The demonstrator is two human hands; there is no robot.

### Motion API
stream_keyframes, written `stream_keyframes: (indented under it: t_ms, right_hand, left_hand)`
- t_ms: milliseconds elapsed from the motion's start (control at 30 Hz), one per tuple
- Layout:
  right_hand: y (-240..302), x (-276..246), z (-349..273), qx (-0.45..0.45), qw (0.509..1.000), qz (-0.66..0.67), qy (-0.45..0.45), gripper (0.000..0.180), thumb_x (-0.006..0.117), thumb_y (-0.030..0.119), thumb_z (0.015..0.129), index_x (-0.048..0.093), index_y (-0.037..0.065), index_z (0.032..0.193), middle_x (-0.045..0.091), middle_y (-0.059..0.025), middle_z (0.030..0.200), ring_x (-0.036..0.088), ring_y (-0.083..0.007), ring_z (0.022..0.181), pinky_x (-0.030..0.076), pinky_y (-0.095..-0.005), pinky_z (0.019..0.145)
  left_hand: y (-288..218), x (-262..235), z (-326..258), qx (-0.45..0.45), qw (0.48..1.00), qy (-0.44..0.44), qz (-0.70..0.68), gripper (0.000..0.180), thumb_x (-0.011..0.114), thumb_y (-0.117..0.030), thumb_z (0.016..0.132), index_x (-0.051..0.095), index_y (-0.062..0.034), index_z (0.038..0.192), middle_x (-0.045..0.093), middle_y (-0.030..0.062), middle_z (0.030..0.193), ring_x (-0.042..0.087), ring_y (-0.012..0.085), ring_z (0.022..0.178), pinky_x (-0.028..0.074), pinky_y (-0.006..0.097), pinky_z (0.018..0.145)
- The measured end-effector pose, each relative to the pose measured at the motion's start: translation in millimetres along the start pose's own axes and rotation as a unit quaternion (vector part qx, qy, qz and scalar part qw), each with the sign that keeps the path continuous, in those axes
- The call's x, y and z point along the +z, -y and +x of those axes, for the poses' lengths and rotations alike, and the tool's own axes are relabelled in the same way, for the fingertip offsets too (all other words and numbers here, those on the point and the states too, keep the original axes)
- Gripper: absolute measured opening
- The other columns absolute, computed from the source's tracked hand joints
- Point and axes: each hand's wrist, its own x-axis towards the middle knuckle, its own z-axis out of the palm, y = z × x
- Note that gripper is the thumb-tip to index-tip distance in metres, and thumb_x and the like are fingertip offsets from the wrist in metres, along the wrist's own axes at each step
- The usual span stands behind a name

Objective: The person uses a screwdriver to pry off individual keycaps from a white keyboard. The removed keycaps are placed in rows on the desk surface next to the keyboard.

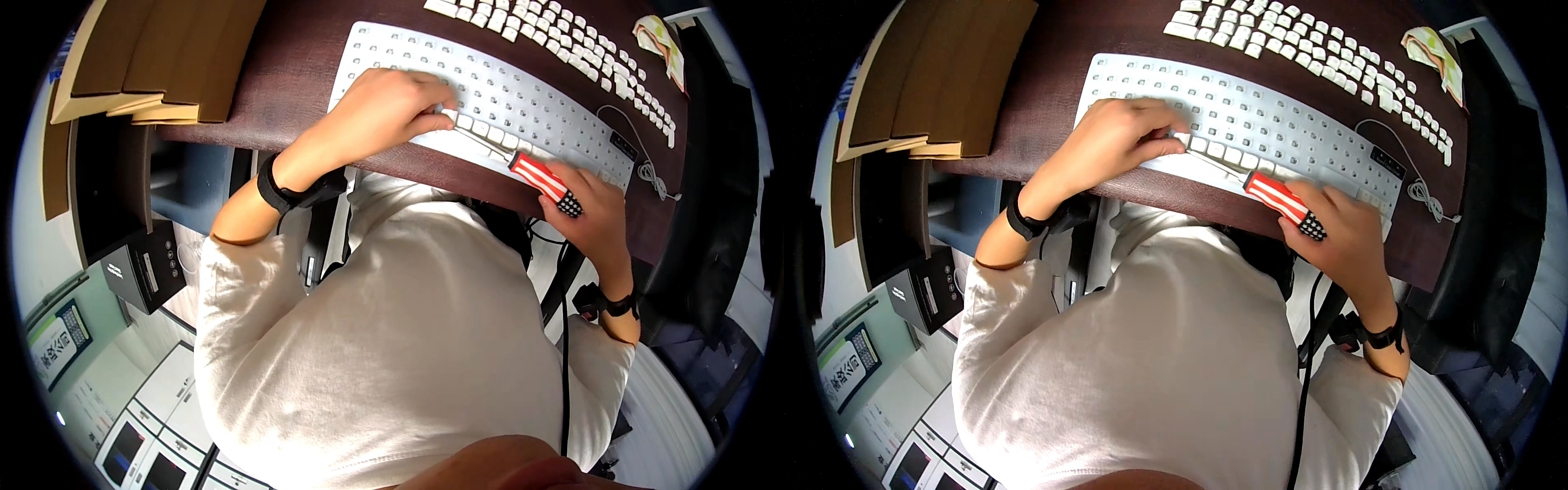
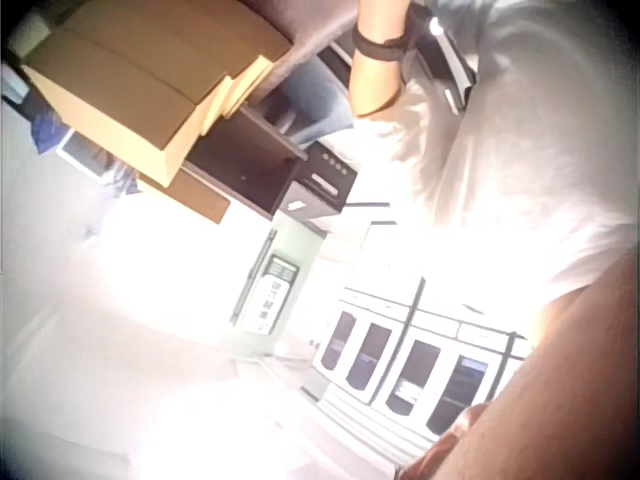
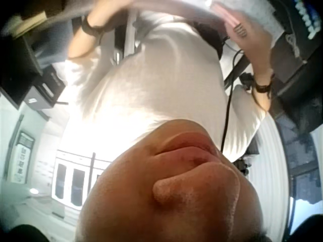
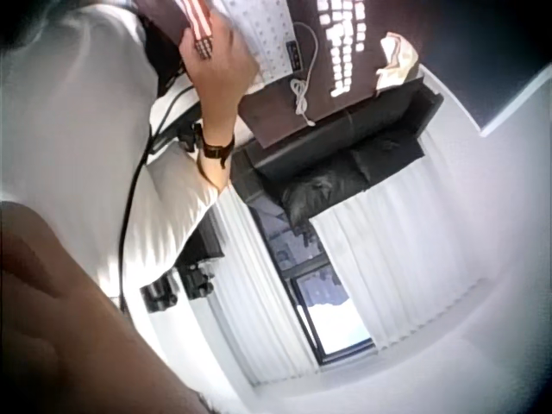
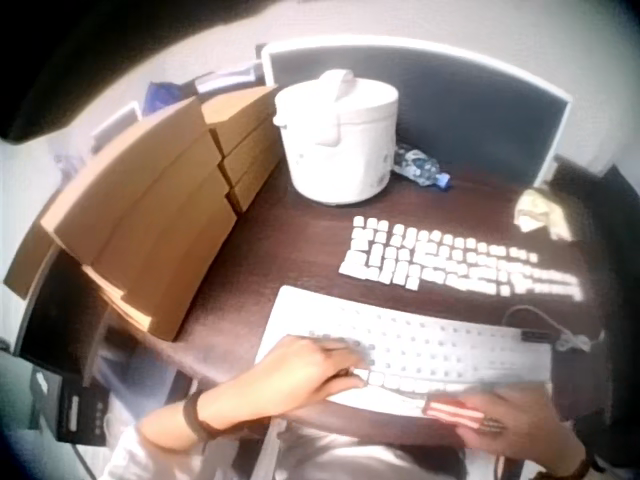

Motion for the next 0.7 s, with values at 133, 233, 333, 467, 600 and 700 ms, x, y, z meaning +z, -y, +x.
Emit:
stream_keyframes:
  t_ms: [133, 233, 333, 467, 600, 700]
  right_hand:
    - [-5, 0, -7, 0.012, 0.999, 0.036, -0.021, 0.04, 0.082, 0.017, 0.073, 0.07, 0.01, 0.11, 0.065, -0.0055, 0.08, 0.062, -0.0251, 0.062, 0.048, -0.0343, 0.055]
    - [-15, -7, -16, 0.03, 0.996, 0.07, -0.041, 0.039, 0.081, 0.016, 0.073, 0.07, 0.008, 0.11, 0.068, -0.0079, 0.084, 0.065, -0.0274, 0.067, 0.052, -0.0347, 0.059]
    - [-27, -17, -28, 0.068, 0.994, 0.07, -0.051, 0.038, 0.08, 0.014, 0.074, 0.069, 0.008, 0.11, 0.069, -0.0099, 0.087, 0.068, -0.0284, 0.071, 0.054, -0.035, 0.063]
    - [-34, -27, -41, 0.115, 0.989, 0.06, -0.072, 0.038, 0.079, 0.012, 0.075, 0.068, 0.007, 0.11, 0.07, -0.0123, 0.089, 0.07, -0.0294, 0.075, 0.055, -0.0351, 0.065]
    - [-46, -38, -59, 0.106, 0.989, 0.043, -0.091, 0.042, 0.08, 0.01, 0.071, 0.067, 0.004, 0.112, 0.07, -0.0138, 0.088, 0.07, -0.0304, 0.074, 0.054, -0.0348, 0.065]
    - [-53, -40, -69, 0.107, 0.985, 0.056, -0.122, 0.044, 0.08, 0.009, 0.07, 0.067, 0.003, 0.111, 0.069, -0.0139, 0.088, 0.069, -0.03, 0.073, 0.054, -0.0346, 0.065]
  left_hand:
    - [-2, -5, 8, 0.017, 1.0, 0.015, -0.002, 0.02, 0.075, -0.022, 0.086, 0.071, -0.0064, 0.098, 0.065, 0.009, 0.079, 0.064, 0.0271, 0.068, 0.05, 0.037, 0.062]
    - [-7, -16, 22, 0.038, 0.998, 0.038, 0.043, 0.02, 0.074, -0.023, 0.086, 0.072, -0.0064, 0.099, 0.069, 0.009, 0.086, 0.066, 0.0286, 0.072, 0.051, 0.037, 0.063]
    - [-15, -25, 59, 0.092, 0.986, 0.054, 0.126, 0.021, 0.073, -0.024, 0.087, 0.072, -0.0071, 0.098, 0.07, 0.0089, 0.089, 0.067, 0.03, 0.075, 0.052, 0.039, 0.065]
    - [-11, -19, 120, 0.125, 0.965, 0.086, 0.214, 0.016, 0.07, -0.023, 0.088, 0.068, -0.0086, 0.093, 0.069, 0.0082, 0.086, 0.067, 0.0299, 0.077, 0.052, 0.04, 0.065]
    - [0, 1, 156, 0.144, 0.946, 0.111, 0.267, 0.014, 0.068, -0.023, 0.088, 0.067, -0.0092, 0.091, 0.07, 0.0058, 0.084, 0.068, 0.0286, 0.078, 0.053, 0.04, 0.067]
    - [8, 13, 168, 0.138, 0.948, 0.114, 0.264, 0.015, 0.069, -0.024, 0.088, 0.068, -0.0096, 0.092, 0.07, 0.0055, 0.085, 0.069, 0.0282, 0.079, 0.054, 0.039, 0.068]
